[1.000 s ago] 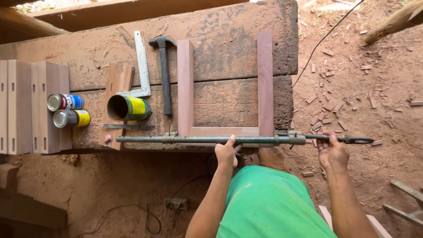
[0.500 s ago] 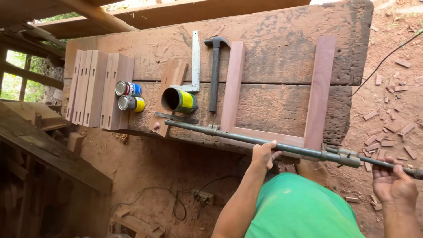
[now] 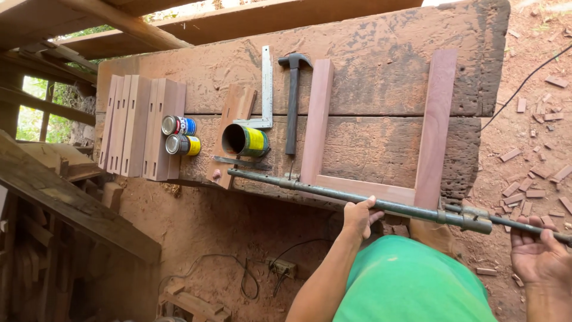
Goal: The person applies a finish to a small wooden piece, then assembles three wooden planks into a rectangular frame on a workbench. They use a metal pipe clamp to secure the frame and a hammer to tighten the joints.
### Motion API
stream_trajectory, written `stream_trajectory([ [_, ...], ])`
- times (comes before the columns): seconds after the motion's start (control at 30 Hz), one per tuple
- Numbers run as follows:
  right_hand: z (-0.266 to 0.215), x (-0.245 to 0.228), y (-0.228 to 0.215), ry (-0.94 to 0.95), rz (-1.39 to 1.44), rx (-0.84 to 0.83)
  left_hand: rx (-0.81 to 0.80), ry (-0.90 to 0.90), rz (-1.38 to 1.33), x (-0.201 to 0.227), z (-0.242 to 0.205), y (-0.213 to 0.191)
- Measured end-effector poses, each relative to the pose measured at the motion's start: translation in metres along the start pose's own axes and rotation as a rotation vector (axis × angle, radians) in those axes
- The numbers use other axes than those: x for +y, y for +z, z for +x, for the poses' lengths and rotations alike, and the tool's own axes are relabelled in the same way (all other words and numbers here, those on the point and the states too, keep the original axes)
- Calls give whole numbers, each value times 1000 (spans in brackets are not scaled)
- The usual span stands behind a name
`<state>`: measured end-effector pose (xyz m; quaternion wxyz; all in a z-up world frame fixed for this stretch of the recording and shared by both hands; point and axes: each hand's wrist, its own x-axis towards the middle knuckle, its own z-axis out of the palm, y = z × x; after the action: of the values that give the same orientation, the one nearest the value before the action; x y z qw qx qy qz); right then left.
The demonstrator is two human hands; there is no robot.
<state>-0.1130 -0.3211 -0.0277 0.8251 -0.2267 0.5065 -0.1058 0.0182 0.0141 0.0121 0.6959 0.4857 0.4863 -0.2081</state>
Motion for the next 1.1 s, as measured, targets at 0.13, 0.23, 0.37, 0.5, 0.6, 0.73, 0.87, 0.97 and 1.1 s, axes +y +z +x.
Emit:
stream_trajectory([
  [0.13, -12, -6, 10, -32, -89, -9, 29, 30, -20, -1, -8, 4],
  [0.23, -8, -4, 0, -63, -154, -29, 1, 34, -37, -6, 2, -2],
  [0.37, -15, -4, 9, -96, -203, -12, 32, 20, 27, 3, -10, 6],
  [0.5, -20, -8, 23, -108, -246, 68, 7, 22, -20, -1, -5, 0],
  [0.6, -15, -7, 16, -96, -204, 30, -16, 14, -7, 0, -6, -2],
  [0.73, -13, -4, 4, -85, -160, -15, -20, 24, 12, -4, -2, -6],
  [0.87, -4, -2, -3, -97, -140, -60, -31, 31, 4, 0, -2, -4],
  [0.97, 8, 9, -10, -71, 7, 4, -7, 20, 20, -4, 8, -14],
  [1.1, 25, 14, -35, -109, -18, -163, -55, 38, -7, -21, 30, -19],
])
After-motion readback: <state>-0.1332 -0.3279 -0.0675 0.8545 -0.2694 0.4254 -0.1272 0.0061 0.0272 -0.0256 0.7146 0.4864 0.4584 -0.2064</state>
